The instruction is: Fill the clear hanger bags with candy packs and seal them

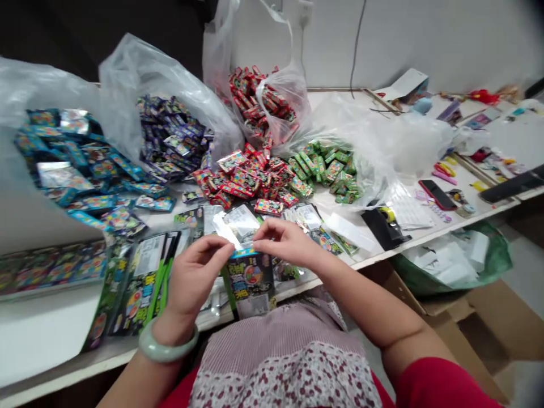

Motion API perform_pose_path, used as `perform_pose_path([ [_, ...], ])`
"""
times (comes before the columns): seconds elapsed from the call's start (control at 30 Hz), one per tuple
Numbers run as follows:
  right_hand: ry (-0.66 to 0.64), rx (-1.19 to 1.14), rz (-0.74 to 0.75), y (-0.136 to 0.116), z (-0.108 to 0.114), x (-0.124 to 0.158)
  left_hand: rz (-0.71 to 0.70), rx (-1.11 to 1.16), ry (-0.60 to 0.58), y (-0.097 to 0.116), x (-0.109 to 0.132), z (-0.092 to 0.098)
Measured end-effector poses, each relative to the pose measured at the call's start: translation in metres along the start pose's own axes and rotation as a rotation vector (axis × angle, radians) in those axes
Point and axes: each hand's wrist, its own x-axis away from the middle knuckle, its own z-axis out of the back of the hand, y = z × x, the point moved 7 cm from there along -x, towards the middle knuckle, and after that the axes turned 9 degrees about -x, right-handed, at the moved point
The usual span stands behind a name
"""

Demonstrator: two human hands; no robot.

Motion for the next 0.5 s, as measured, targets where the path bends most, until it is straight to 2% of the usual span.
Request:
perform_pose_path([
  [0.13, -0.030, -0.025, -0.103, 0.008, -0.003, 0.002, -0.026, 0.080, -0.088, 0.006, 0.003, -0.006],
  [0.27, -0.086, 0.032, -0.095, 0.011, -0.004, 0.011, -0.113, 0.143, -0.193, 0.010, 0.010, -0.008],
  [0.37, -0.125, 0.144, 0.044, 0.003, -0.007, 0.018, -0.191, 0.166, -0.230, 0.009, 0.016, -0.003],
  [0.5, -0.076, 0.305, 0.293, -0.004, -0.009, 0.031, -0.316, 0.136, -0.252, 0.005, 0.026, 0.001],
])
